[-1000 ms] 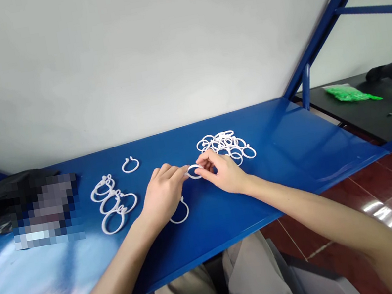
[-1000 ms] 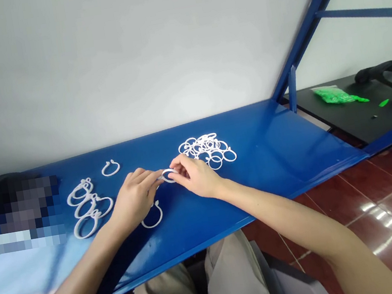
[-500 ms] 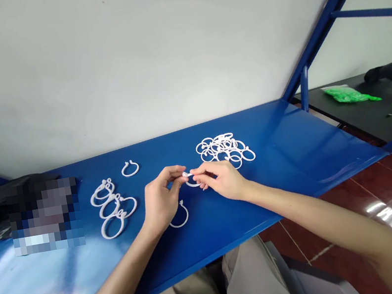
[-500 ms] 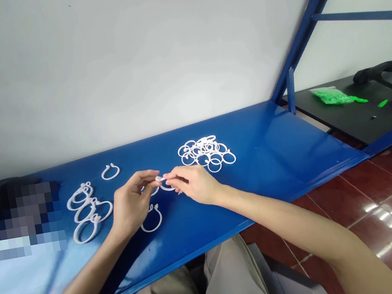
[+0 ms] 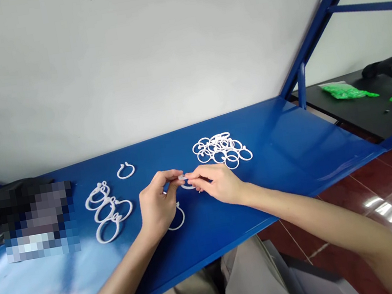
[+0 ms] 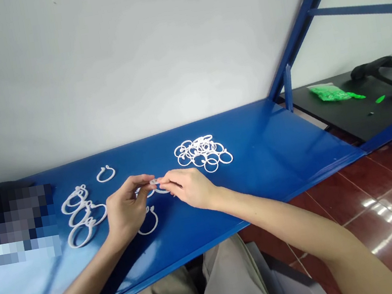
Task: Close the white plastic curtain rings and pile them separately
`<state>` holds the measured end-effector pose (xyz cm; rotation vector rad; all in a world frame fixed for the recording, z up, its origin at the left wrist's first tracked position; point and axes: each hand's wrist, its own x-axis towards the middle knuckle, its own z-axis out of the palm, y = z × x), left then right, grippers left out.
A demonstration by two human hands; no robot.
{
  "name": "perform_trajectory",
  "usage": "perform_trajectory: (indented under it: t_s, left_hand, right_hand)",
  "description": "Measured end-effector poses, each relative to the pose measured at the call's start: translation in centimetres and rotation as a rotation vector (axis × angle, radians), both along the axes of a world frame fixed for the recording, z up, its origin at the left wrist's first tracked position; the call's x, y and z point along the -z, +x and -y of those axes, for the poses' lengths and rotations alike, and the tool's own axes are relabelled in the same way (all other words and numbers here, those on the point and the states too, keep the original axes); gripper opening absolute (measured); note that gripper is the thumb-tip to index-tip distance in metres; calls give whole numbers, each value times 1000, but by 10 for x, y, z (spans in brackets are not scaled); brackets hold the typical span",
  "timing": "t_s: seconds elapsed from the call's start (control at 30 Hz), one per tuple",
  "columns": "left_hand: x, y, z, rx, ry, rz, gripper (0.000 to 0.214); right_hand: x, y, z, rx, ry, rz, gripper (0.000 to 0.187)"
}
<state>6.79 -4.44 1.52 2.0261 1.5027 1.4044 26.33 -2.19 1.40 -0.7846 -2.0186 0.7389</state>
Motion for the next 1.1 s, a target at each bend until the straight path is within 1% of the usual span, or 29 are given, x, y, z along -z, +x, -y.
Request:
perform_trajectory:
  t_s: [0.07, 0.13, 0.17, 0.23, 0.3, 0.33, 0.4, 0.47, 0.5, 0.57, 0.67, 0.77, 0.87, 1.0, 1.07, 1.1]
  left_hand:
    - [-2, -1, 0, 19, 29, -59, 13]
    - [-6, -2, -2, 52, 15, -111, 15]
    - [-9, -3, -3, 66, -3, -135, 20]
    - [-12, -8, -8, 79, -24, -204, 29]
    - [-13, -17, -13, 64, -13, -307, 29]
    - [-12, -22, -16, 53, -8, -369, 27]
    - [-7, -33, -23, 45, -38, -479, 28]
    - [0, -42, -28, 51, -104, -557, 30]
    - [3, -45, -30, 52, -136, -582, 31]
    - [9, -47, -32, 41, -180, -607, 32]
    - [12, -47, -34, 17, -197, -613, 29]
    - [11, -44, -35, 6, -207, -623, 24]
    - [7, -41, -34, 0, -223, -609, 20]
    - [2, -39, -32, -47, -268, -511, 19]
    - [-1, -37, -30, -84, -269, -443, 20]
    - [-2, -36, -29, -93, -254, -410, 20]
  right_hand:
    - [-1, 0, -1, 0, 59, 39, 17]
    - [-4, 2, -6, 1, 148, 81, 18]
    - [-7, 6, -10, 15, 201, 107, 19]
    - [-15, 20, -21, 94, 297, 175, 22]
    - [-24, 44, -35, 327, 319, 242, 23]
    - [-27, 59, -43, 465, 294, 283, 22]
    - [-32, 90, -57, 718, 195, 392, 21]
    - [-32, 115, -69, 872, 62, 509, 20]
    - [-31, 123, -73, 897, -6, 545, 20]
    - [-27, 131, -78, 906, -118, 599, 19]
    - [-22, 127, -79, 888, -225, 667, 16]
    - [-20, 121, -79, 889, -285, 715, 17]
    - [-21, 120, -78, 902, -289, 738, 18]
    - [-22, 124, -78, 938, -297, 753, 22]
    - [-23, 123, -77, 985, -243, 722, 23]
    - [-24, 120, -76, 1005, -178, 682, 23]
